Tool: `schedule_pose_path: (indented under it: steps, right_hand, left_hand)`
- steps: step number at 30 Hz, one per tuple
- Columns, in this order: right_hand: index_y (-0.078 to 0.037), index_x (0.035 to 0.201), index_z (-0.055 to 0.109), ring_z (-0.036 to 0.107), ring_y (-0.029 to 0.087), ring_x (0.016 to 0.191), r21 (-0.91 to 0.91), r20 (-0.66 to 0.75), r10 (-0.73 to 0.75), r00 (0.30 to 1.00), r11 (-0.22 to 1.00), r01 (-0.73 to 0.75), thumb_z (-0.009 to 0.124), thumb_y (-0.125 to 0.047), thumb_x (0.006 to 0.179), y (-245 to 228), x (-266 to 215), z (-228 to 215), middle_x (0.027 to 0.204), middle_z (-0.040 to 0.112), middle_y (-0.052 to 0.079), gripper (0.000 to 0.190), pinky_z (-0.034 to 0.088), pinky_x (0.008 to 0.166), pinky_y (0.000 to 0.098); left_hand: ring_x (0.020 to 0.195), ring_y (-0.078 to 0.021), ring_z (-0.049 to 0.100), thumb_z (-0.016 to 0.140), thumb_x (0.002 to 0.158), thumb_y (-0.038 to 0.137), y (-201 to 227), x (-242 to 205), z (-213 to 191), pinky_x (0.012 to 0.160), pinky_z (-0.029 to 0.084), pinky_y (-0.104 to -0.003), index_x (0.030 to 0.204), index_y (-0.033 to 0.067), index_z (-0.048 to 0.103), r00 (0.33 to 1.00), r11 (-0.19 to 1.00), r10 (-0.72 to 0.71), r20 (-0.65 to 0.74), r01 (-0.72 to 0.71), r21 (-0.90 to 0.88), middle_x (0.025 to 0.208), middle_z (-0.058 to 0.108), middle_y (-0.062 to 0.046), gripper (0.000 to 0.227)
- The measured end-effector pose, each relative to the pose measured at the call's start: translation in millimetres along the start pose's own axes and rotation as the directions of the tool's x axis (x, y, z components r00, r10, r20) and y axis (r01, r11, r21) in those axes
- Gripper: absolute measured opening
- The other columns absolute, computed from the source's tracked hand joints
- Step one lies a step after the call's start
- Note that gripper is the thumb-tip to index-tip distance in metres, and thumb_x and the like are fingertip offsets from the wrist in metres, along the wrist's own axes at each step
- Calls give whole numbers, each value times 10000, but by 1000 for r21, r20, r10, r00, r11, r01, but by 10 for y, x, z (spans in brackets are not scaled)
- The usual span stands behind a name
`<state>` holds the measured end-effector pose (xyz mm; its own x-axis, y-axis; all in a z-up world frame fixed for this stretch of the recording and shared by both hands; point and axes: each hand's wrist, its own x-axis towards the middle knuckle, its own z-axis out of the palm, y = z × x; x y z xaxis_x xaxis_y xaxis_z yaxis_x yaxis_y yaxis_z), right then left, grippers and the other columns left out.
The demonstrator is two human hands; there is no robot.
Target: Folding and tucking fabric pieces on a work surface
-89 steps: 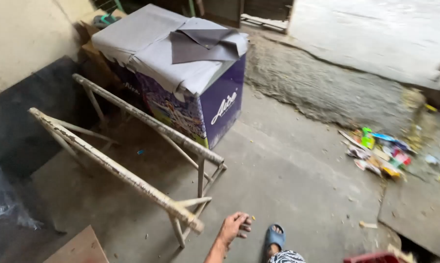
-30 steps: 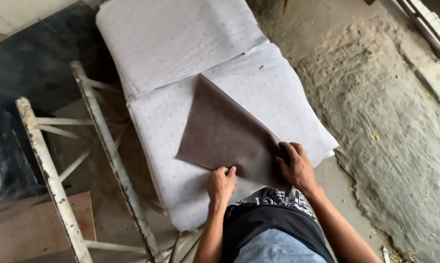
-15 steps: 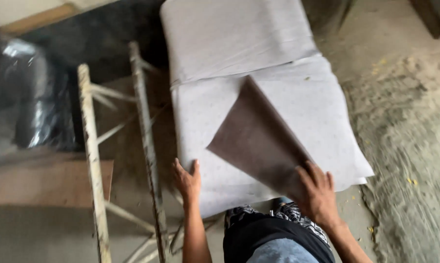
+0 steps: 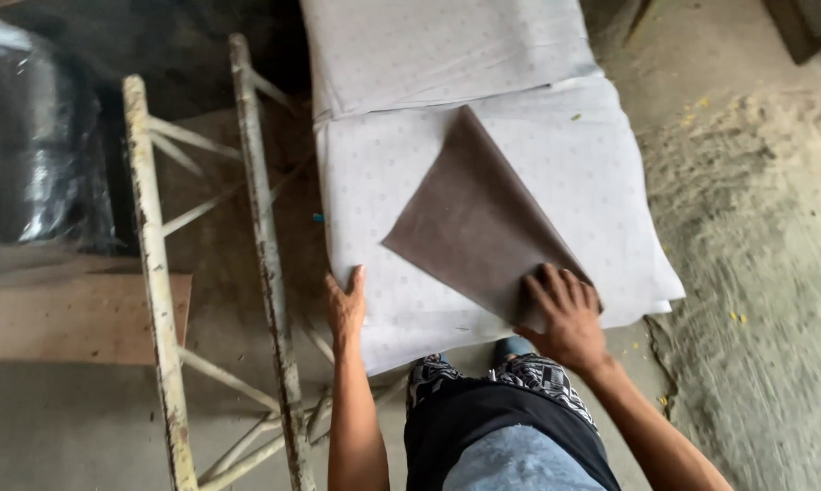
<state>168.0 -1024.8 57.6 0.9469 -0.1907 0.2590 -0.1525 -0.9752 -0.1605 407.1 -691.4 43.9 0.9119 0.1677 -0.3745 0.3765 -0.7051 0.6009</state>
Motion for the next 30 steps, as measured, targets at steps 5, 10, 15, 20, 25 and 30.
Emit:
schedule_pose_path:
  steps: [5,10,15,20,25,30]
  right_hand:
    - [-261,1433,597,537,382,1331,19,-69,-70,995,997,72,761,-419,736,106,-33,145,1487,554,114,734,443,1029,491]
    - [-326,1173,783,683,263,1147,332,-148,6,989,942,44,704,-226,871,313,112,244,1222,747,-28,328,538,931,363]
    - [-138,1072,783,704,252,900,858,386,737,555,-66,-509,707,-337,1017,724,388,108,973,741,127,220,550,798,424]
    - [-88,996,750,664,219,706,927,342,880,329,-259,-270,734,-291,1002,1578,329,256,836,688,114,204,533,572,368]
    - [-133,1030,773,557,159,479,882,311,881,356,-129,-453,695,-359,1020,1802,-11,489,632,591,82,240,445,374,271]
    - [-83,1085,721,639,394,918,533,266,860,436,245,-810,650,-636,1001,1670,-41,166,982,636,211,565,526,732,557]
  left_hand:
    - [1406,-438,466,532,931,745,-16,11,30,1145,394,-513,1579,56,342,1000,1000,23,-8,-23,14,1499,479,-318,964]
    - [1408,-406,466,561,920,770,-93,84,64,1145,383,-498,1582,104,359,997,999,51,-59,-51,9,1512,484,-272,961]
    - [1380,-414,492,574,928,755,-250,197,97,1122,411,-483,1560,96,392,995,997,71,-64,-70,31,1471,510,-295,931]
    - [1349,-413,525,595,923,747,-332,280,140,1097,438,-477,1554,99,405,994,996,75,-79,-71,52,1452,533,-292,924]
    - [1332,-419,536,641,916,696,-287,326,74,1078,448,-480,1555,91,408,996,997,70,-48,-69,37,1433,545,-304,910]
    - [1333,-434,530,638,913,699,-232,298,-34,1099,435,-491,1538,38,443,995,992,85,-46,-80,100,1436,533,-322,930]
